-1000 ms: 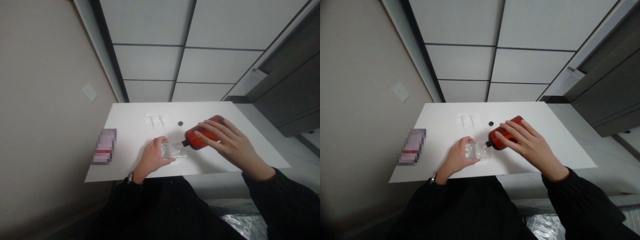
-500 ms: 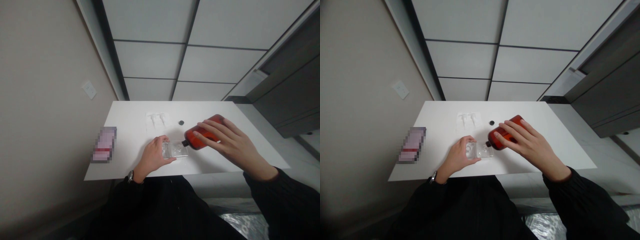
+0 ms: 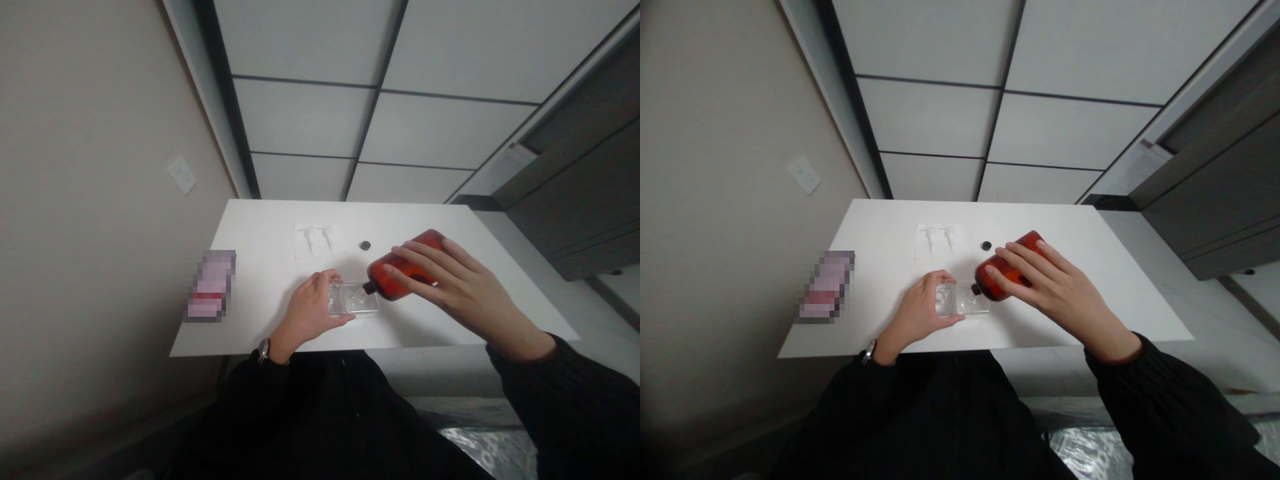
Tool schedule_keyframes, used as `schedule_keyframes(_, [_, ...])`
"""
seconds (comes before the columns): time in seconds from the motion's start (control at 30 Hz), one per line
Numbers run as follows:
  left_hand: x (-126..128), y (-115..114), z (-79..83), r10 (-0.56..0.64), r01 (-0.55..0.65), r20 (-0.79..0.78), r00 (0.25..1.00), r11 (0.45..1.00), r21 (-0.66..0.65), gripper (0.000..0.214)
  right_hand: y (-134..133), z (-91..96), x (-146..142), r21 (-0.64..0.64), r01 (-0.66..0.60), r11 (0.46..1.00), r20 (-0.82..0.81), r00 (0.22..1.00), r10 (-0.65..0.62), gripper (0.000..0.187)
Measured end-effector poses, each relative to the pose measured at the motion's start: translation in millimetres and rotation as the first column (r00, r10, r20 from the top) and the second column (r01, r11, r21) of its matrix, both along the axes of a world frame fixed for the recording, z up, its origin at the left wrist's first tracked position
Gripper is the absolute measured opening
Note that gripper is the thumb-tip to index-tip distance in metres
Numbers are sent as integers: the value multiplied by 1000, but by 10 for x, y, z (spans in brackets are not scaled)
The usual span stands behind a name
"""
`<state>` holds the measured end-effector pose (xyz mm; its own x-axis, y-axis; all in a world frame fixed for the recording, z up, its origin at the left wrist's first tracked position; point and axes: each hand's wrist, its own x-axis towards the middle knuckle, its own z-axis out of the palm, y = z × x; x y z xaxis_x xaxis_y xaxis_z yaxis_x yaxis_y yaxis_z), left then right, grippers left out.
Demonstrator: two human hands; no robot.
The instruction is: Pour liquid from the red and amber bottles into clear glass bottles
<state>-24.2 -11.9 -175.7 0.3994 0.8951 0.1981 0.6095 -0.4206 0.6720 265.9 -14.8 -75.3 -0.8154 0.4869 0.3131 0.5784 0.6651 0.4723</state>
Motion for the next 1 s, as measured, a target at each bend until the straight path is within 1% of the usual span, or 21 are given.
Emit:
schedule_keyframes(0.3, [9, 0, 54, -2, 2, -10, 1000, 1000, -5, 74, 8, -39, -49, 22, -18, 1000, 5, 1000, 18, 59])
schedule_keyframes(0.47, [-6, 9, 12, -4, 4, -12, 1000, 1000, 22, 75, 16, -61, -46, -14, -21, 1000, -25, 999, 21, 61])
schedule_keyframes(0.53, [-28, 10, -6, -27, 25, 24, 999, 998, 58, 80, 13, -70, -39, -26, -23, 999, -24, 999, 23, 63])
schedule_keyframes(0.6, [-70, 4, -15, -56, 38, 121, 991, 989, 145, 86, 5, -94, -28, -38, -18, 999, -35, 999, 16, 66])
schedule_keyframes(0.67, [-136, -8, -22, -53, -11, 265, 963, 973, 232, 87, -4, -136, -12, -49, 8, 999, -75, 997, -12, 70])
schedule_keyframes(0.73, [-226, -26, -48, 0, -114, 407, 913, 960, 255, 80, -11, -191, 11, -66, 29, 997, -125, 992, -37, 72])
schedule_keyframes(0.83, [-371, -68, -156, 121, -259, 526, 842, 946, 197, 67, -24, -299, 46, -118, 46, 992, -222, 973, -71, 73])
schedule_keyframes(0.9, [-447, -108, -260, 187, -310, 557, 809, 941, 134, 62, -41, -400, 68, -154, 68, 986, -318, 941, -115, 72])
schedule_keyframes(0.97, [-494, -150, -358, 242, -339, 567, 787, 938, 70, 61, -63, -547, 89, -199, 88, 976, -435, 885, -168, 68])
schedule_keyframes(1.0, [-509, -168, -395, 261, -348, 565, 782, 936, 49, 62, -72, -642, 98, -233, 96, 968, -506, 838, -204, 66])
